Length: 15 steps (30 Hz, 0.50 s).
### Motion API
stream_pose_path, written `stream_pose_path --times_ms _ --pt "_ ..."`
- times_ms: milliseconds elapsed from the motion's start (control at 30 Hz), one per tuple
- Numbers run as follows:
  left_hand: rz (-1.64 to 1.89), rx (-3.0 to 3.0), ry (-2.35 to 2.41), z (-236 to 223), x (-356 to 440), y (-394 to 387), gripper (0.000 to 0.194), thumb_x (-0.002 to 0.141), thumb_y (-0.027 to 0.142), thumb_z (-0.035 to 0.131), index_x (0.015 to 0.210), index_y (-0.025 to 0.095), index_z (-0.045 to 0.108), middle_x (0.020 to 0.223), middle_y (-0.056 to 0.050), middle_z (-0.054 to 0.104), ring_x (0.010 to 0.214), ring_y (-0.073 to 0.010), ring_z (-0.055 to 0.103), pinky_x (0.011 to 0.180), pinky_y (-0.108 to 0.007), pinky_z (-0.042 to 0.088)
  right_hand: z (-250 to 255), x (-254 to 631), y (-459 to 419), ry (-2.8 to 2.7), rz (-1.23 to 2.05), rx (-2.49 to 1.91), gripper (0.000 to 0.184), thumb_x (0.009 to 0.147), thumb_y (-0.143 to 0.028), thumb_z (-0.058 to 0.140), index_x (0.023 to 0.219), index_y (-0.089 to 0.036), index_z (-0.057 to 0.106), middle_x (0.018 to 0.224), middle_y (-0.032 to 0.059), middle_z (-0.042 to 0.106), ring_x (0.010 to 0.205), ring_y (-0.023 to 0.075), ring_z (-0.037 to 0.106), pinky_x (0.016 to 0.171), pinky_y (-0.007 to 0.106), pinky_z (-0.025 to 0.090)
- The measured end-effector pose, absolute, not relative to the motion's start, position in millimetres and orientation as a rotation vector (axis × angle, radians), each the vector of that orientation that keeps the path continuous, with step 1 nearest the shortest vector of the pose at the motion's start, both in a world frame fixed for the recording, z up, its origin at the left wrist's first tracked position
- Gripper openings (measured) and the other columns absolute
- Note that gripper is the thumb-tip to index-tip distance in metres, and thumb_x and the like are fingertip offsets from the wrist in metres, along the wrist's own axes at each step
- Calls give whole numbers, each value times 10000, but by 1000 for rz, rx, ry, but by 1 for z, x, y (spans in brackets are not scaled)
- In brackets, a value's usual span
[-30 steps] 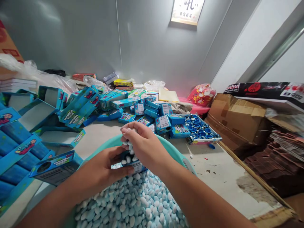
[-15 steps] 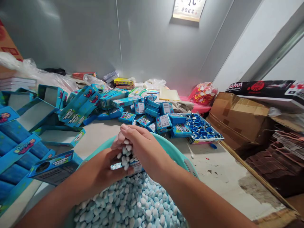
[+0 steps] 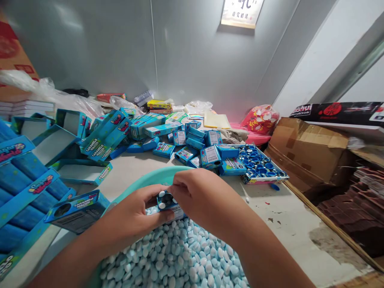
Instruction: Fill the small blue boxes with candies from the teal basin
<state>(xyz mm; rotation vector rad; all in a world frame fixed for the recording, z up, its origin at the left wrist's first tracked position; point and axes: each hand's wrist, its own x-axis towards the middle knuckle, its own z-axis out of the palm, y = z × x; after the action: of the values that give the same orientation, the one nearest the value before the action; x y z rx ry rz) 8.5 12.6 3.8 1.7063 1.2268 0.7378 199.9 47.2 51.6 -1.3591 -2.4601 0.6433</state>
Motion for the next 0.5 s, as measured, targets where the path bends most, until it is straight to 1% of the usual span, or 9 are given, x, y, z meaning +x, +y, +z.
stream_pose_path --times_ms 100,200,300,367,433,500 --pt "741 1685 1230 5 9 12 369 871 351 719 1240 350 705 1250 12 723 1128 -265 653 1010 -370 466 52 195 43 -2495 519 -1378 328 961 -298 530 647 -201 518 638 -8 545 598 136 430 530 313 249" --pt "740 1662 1208 5 9 10 387 868 331 709 1256 330 704 1246 -13 725 1128 -277 656 1013 -388 478 51 191 42 -2456 527 -1320 264 946 -266 543 696 -200 596 699 3 611 635 138 477 547 303 283" --pt "776 1577 1092 6 7 9 448 879 288 681 1326 316 663 1308 -31 701 1181 -275 646 1036 -396 491 49 190 43 -2414 690 -1234 239 961 -255 524 778 -198 666 734 9 653 655 137 526 553 286 322" --pt "806 1503 1002 7 5 10 474 893 243 646 1361 320 637 1346 -17 683 1231 -256 628 1076 -381 475 47 190 44 -2381 809 -1172 250 977 -260 508 827 -194 696 760 18 677 683 144 563 571 278 355" --pt "800 1471 964 8 3 11 467 909 214 602 1360 330 640 1342 6 685 1241 -238 625 1101 -368 456 46 192 44 -2323 916 -1132 254 988 -286 511 861 -193 711 786 25 692 710 155 590 586 274 386" --pt "768 1487 988 7 1 11 449 920 226 580 1348 345 651 1329 19 693 1217 -241 639 1084 -371 469 46 194 45 -2231 1020 -1101 244 991 -324 531 887 -198 713 808 26 700 731 163 608 597 270 415"
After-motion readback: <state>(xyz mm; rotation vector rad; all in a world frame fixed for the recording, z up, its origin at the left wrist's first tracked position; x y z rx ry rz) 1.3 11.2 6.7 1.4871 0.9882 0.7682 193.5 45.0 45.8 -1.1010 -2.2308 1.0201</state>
